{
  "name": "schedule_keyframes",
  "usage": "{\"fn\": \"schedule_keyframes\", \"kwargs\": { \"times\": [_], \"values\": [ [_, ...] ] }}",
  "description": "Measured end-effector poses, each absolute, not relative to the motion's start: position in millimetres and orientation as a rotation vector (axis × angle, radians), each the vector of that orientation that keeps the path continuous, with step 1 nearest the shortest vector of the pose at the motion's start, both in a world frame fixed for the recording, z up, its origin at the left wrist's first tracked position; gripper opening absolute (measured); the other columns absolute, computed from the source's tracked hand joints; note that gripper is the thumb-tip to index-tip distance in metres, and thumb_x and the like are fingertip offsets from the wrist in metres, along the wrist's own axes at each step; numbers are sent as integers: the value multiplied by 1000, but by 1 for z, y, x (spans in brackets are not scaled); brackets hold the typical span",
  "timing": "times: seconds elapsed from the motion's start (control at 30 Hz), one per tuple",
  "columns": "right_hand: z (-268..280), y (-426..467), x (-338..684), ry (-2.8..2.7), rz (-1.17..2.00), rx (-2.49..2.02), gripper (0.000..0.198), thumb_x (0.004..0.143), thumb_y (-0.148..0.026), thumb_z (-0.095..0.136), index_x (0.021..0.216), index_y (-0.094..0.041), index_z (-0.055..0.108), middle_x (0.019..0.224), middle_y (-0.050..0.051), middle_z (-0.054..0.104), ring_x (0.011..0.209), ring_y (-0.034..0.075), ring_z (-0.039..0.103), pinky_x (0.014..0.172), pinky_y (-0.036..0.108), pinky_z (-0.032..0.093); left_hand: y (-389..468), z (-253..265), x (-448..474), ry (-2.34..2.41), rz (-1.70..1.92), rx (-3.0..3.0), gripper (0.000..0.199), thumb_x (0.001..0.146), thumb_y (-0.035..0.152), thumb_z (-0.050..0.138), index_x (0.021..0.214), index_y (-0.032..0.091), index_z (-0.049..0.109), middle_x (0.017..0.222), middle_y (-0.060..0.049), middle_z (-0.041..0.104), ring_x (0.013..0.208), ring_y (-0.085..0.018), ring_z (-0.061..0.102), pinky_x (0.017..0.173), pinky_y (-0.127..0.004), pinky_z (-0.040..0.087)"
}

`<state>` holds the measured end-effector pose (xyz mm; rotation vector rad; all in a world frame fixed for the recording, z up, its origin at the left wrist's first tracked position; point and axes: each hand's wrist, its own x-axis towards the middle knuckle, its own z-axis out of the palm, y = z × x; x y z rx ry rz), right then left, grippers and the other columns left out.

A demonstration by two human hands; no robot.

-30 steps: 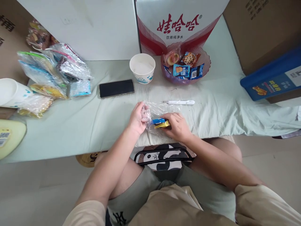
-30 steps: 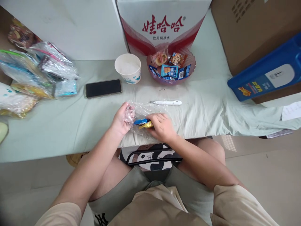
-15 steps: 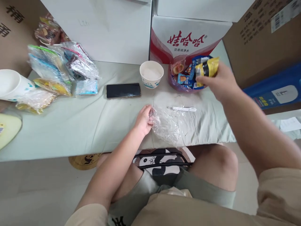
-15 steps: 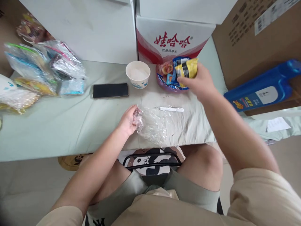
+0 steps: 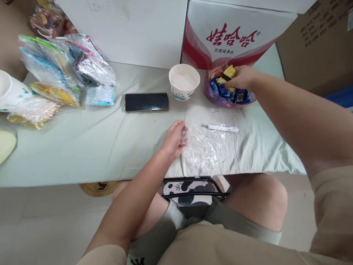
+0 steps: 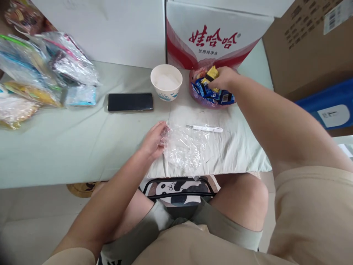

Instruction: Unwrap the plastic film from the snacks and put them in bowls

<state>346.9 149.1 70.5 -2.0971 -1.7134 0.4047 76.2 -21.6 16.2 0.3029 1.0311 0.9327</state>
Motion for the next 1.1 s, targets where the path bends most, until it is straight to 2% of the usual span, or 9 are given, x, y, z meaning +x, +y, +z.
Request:
{"fn": "schedule_keyframes", "kwargs": {
  "times": [0.1,0.2,0.33,0.43,0.57,0.73,0.87,1.0,1.1],
  "values": [
    [77,149,359,-1644,410,-2274,60,63,-33,78,102,9,62,126,24,67,125,30,65,86,35,50,-22,18,76,1038,930,308,27,92,28,67,75,19,48,66,8,50,37,0,31,34,-14,15],
    [76,152,366,-1571,369,-2276,58,61,-41,73,89,7,55,133,31,59,131,36,58,82,35,46,-22,18,77,1048,927,317,26,91,27,68,75,18,49,67,7,50,38,0,32,35,-14,16],
    [80,153,358,-1597,291,-2329,53,65,-46,72,86,-1,55,131,28,62,133,36,57,92,43,43,-22,17,78,1056,923,347,25,91,28,67,75,18,49,67,7,50,38,0,34,35,-15,16],
    [89,137,347,-1583,118,-2199,37,81,-34,68,99,-3,60,126,22,68,127,29,61,100,48,42,-22,16,76,1040,915,382,29,86,32,73,75,20,49,68,7,50,38,-1,31,35,-16,14],
    [83,67,334,-1564,83,-1873,12,91,-16,55,101,-13,62,104,10,71,95,16,65,88,36,50,-20,19,68,1003,843,531,30,85,33,75,73,19,51,69,5,51,38,0,30,37,-16,10],
    [31,-54,313,-1748,202,-1572,5,90,-24,54,93,-23,58,90,7,69,84,22,66,79,40,55,-14,19,51,1048,853,879,30,83,35,79,70,18,59,67,2,54,43,-2,34,40,-16,20],
    [-3,-98,297,-2112,459,-1392,19,92,-25,53,107,-25,65,106,9,74,100,26,71,90,47,58,-8,19,33,1129,877,940,26,72,28,85,90,21,68,75,0,62,51,-5,46,45,-15,32],
    [-12,-100,297,-2406,489,-1330,50,87,-22,55,137,-22,62,148,12,62,140,32,57,114,56,48,-7,25,14,1134,756,942,74,55,7,87,122,29,66,97,-3,70,64,-10,59,57,-19,49],
    [-12,-99,305,-2512,489,-1425,72,77,-18,57,149,-24,56,164,11,47,153,37,42,123,65,34,-8,29,2,1150,673,968,89,51,-2,83,131,32,63,102,-4,70,63,-9,58,58,-20,50]
  ]
}}
